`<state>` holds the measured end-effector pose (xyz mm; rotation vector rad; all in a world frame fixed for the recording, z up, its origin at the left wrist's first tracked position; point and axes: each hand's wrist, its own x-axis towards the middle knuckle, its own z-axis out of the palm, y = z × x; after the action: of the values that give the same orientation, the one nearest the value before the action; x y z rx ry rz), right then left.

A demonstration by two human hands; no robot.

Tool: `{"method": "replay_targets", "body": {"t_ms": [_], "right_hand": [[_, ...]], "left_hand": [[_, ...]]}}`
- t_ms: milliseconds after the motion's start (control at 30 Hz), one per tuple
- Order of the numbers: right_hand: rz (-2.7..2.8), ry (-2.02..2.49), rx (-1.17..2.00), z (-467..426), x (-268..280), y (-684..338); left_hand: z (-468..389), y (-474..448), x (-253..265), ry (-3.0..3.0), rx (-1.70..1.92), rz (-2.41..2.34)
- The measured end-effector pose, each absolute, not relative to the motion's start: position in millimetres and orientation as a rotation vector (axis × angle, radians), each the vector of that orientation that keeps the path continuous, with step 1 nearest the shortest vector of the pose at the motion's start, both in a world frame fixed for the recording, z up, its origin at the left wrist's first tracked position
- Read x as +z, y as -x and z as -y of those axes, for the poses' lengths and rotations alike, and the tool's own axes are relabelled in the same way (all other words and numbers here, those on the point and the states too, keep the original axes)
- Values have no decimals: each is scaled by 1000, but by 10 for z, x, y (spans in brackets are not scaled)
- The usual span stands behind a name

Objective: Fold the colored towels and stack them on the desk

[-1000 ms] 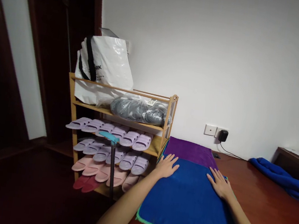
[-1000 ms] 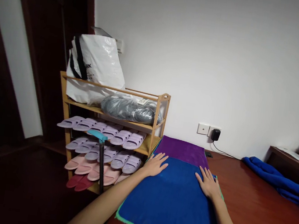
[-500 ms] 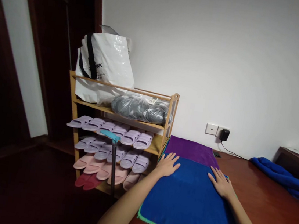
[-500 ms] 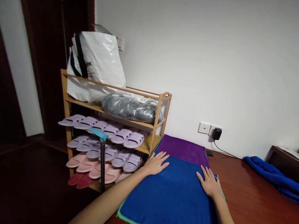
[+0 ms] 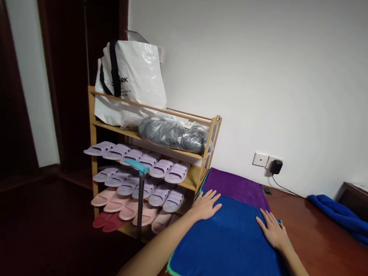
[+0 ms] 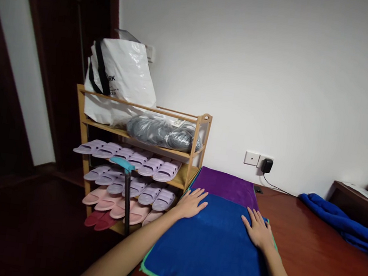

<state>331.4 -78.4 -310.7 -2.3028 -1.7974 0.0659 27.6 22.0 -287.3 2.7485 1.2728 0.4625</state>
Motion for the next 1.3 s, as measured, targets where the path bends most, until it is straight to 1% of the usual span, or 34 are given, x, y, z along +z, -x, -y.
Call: {"method": "replay_targets", "body": {"t_ms": [367, 700, 900, 1033, 1167, 1300], "right_hand": [[1805, 2309, 53, 1245, -3159, -3200], [1817, 2280, 37, 1992, -3229, -3038], [1825, 2285, -33, 2492, -3280, -2855], [1788, 2277, 34, 2759, -3309, -2790], [1745, 2183, 204, 2862, -3257, -3026], [1687, 2149, 214, 2779, -3099, -3446]], "left_hand": [[195, -133, -2901, -2778, 478, -1251], [888, 107, -2817, -2776, 429, -1211], [1322, 273, -2768, -2761, 414, -1190], [1545, 393, -2730, -2741, 384, -1169], [1518, 549, -2581, -2767, 393, -1034], [1214, 676, -2381, -2721, 393, -1018]]}}
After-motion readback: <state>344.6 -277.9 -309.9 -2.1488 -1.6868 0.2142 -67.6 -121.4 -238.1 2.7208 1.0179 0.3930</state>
